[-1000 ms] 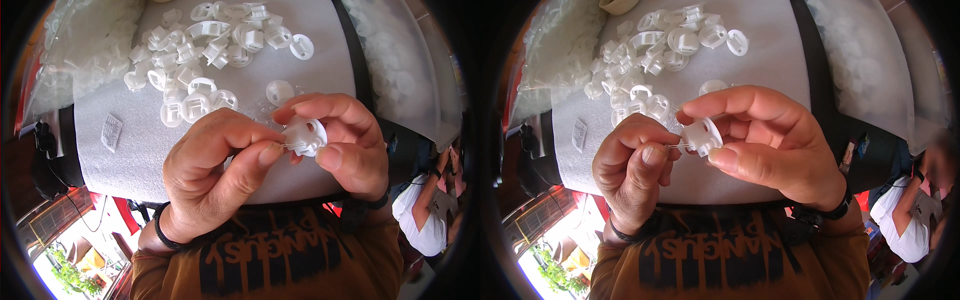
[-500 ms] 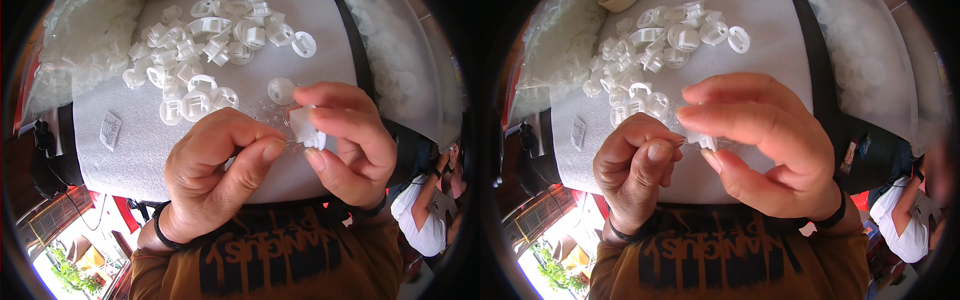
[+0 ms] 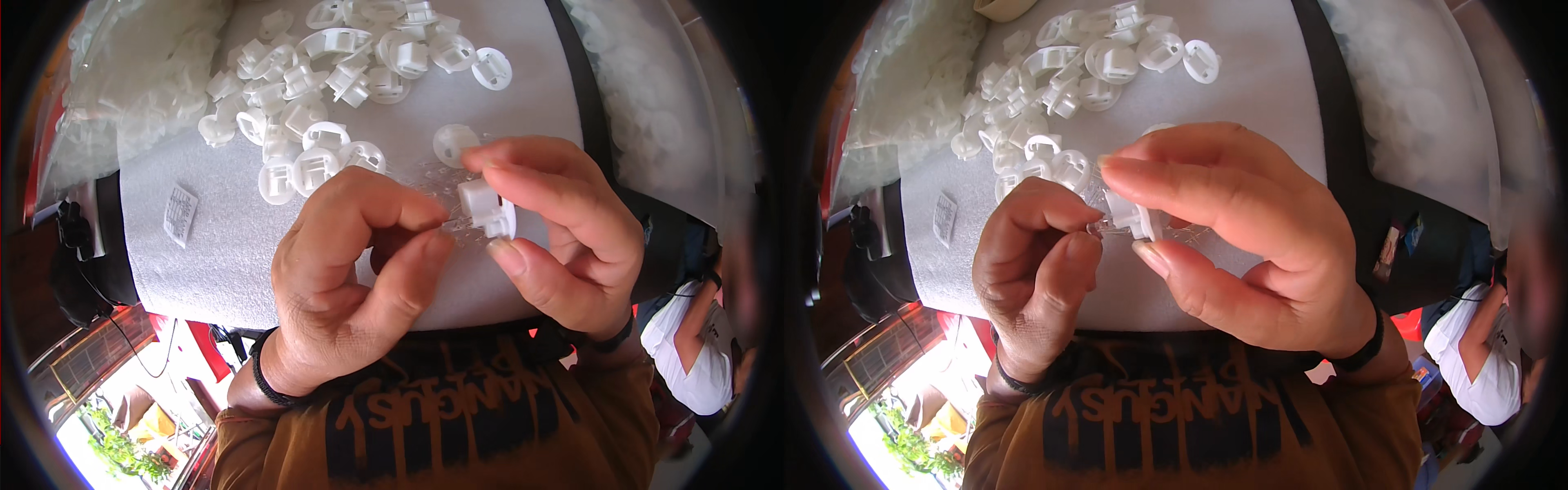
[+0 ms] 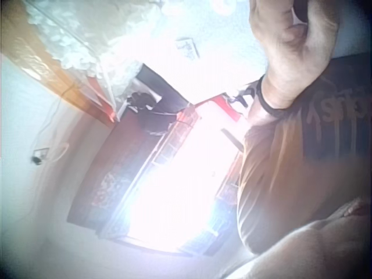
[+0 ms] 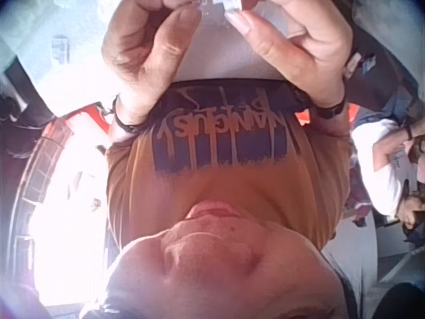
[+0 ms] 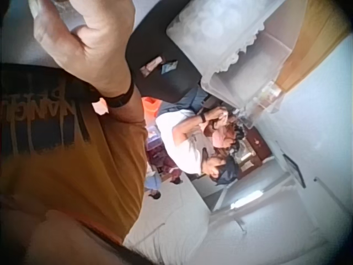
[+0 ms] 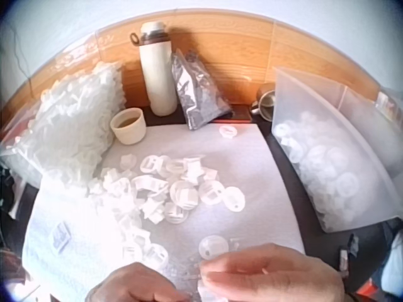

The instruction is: Manually inserting small metal pins into white plastic component housings on a table.

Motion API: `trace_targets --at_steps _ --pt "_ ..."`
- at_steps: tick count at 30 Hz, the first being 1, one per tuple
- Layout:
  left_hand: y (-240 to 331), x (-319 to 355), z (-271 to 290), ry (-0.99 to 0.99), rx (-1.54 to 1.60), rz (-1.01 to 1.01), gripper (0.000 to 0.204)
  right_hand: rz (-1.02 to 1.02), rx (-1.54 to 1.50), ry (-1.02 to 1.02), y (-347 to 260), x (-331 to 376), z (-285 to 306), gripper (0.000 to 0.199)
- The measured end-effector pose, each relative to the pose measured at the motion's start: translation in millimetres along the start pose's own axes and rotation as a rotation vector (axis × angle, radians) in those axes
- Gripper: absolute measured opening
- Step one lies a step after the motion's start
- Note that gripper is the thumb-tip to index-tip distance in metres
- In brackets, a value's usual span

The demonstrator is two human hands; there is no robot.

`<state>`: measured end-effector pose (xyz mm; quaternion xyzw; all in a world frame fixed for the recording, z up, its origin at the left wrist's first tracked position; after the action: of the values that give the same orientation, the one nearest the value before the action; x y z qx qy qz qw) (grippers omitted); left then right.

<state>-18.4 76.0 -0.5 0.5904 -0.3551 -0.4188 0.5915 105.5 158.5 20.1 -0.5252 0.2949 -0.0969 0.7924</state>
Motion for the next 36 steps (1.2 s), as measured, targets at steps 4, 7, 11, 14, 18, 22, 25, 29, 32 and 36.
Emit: trace_targets --at_steps 4,7,11,14,18,22,25,29,32,36 --pt "5.6 0.0 3.3 0.036 -0.111 -0.111 0.012 -0.033 0.025 -0.07 -2.8 -2.8 -1.6 0.045" --pt "12.0 -0.5 1.7 0.002 -0.19 -0.232 0.014 0.008 0.027 -0.095 -2.1 -2.0 -3.0 0.045" --pt "21.8 2.4 -4.3 -0.001 -0.308 -0.392 0.017 0.071 0.029 -0.073 -3.9 -1.3 -5.9 0.044" --pt "26.8 5.2 -5.5 0.016 -0.415 -0.472 0.019 0.101 0.089 -0.061 -8.5 -1.9 -5.7 0.045" --pt "30.7 9.0 0.6 -0.027 -0.34 -0.396 0.02 0.125 0.233 -0.043 -31.4 -0.5 -1.2 0.044" --pt "24.7 15.4 11.1 -0.076 -0.357 -0.25 0.019 0.109 0.757 0.24 -90.8 16.5 46.5 0.037" --pt "16.6 21.9 23.2 -0.081 -0.42 -0.288 0.016 -0.02 1.279 0.726 -101.4 20.0 79.7 0.034" --pt "9.9 26.0 30.3 -0.038 -0.456 -0.249 0.014 -0.079 1.255 0.757 -80.7 6.2 96.0 0.031" --pt "-3.6 27.2 36.9 -0.049 -0.529 -0.158 0.014 0.108 1.11 0.394 -49.0 -27.1 39.9 0.031" --pt "-5.0 24.7 31.7 -0.082 -0.538 -0.124 0.013 0.143 0.856 0.141 -12.2 -52.1 8.5 0.027"
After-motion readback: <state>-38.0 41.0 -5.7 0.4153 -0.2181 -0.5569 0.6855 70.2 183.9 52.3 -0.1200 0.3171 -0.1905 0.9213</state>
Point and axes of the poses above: each hand's wrist, its own x-axis away from the middle knuckle, its own z-axis out of the back of the hand, y = z × x, the point moved 7 cm from there along -x, towards the middle knuckle, and after that the axes turned 3 degrees about y, right-handed, at the moved point
